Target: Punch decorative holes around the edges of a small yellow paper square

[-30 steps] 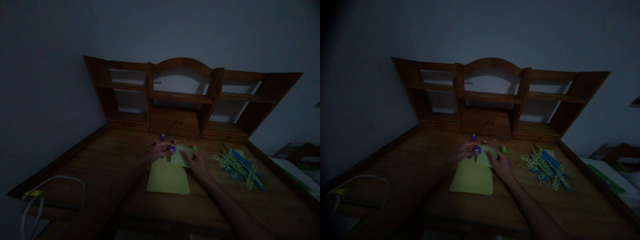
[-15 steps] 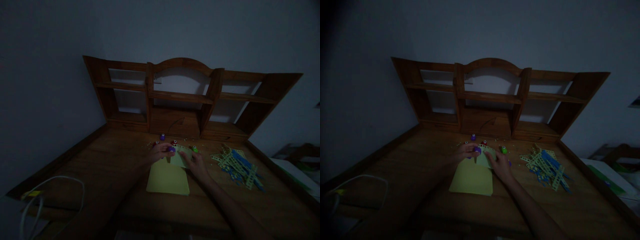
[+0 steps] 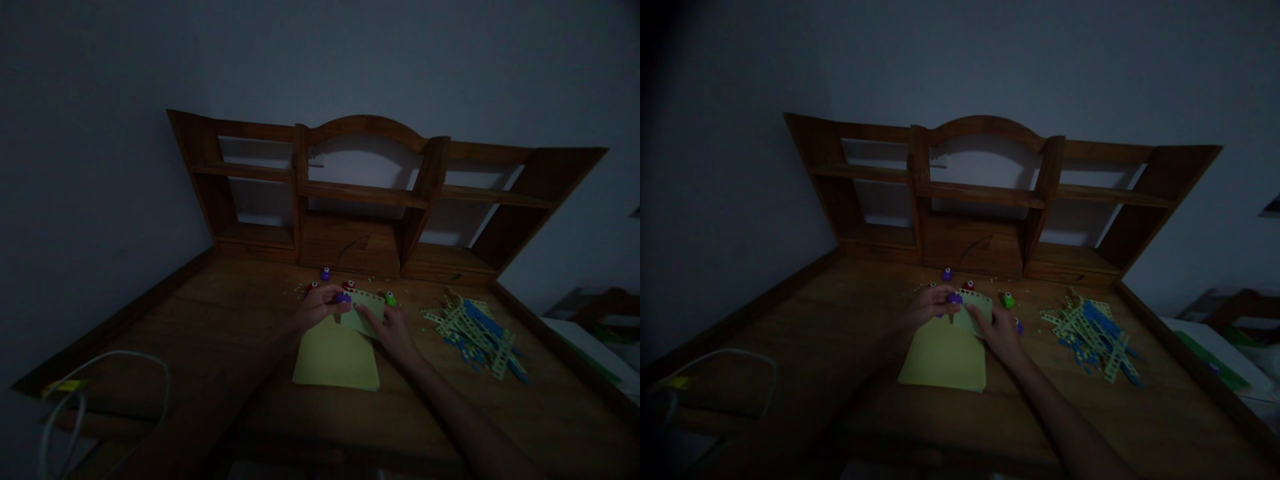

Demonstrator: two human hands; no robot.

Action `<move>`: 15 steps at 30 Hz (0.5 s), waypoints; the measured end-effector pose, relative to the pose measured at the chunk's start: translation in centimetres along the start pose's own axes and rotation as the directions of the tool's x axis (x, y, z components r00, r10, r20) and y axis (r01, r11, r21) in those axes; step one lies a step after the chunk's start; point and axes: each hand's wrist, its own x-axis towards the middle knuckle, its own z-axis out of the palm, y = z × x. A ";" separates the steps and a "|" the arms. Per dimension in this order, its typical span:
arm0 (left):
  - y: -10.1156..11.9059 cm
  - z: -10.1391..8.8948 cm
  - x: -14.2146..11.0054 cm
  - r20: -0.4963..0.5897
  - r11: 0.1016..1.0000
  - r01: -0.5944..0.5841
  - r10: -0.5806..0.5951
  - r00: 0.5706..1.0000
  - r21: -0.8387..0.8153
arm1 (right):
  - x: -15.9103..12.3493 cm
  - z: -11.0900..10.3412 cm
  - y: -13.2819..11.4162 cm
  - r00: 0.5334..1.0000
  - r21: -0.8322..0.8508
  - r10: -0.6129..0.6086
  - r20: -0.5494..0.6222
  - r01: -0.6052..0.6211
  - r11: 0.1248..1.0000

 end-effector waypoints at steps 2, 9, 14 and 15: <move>-0.5 -0.1 0.2 0.010 1.000 -0.024 0.024 1.000 -0.012 | 0.0 0.0 0.0 1.000 0.006 0.011 0.005 -0.011 1.000; -0.8 -0.3 0.4 -0.022 0.992 -0.103 0.101 0.995 -0.067 | 0.3 -0.3 -0.1 0.994 0.124 0.108 -0.032 -0.103 0.987; -0.5 -2.4 1.5 -0.303 0.958 -0.146 0.068 0.951 -0.245 | 0.3 -0.4 -0.2 0.979 0.263 0.202 0.007 -0.196 0.944; -0.6 -3.1 1.7 -0.341 0.954 -0.144 0.048 0.939 -0.263 | 0.3 -0.4 -0.1 0.978 0.273 0.207 0.008 -0.201 0.941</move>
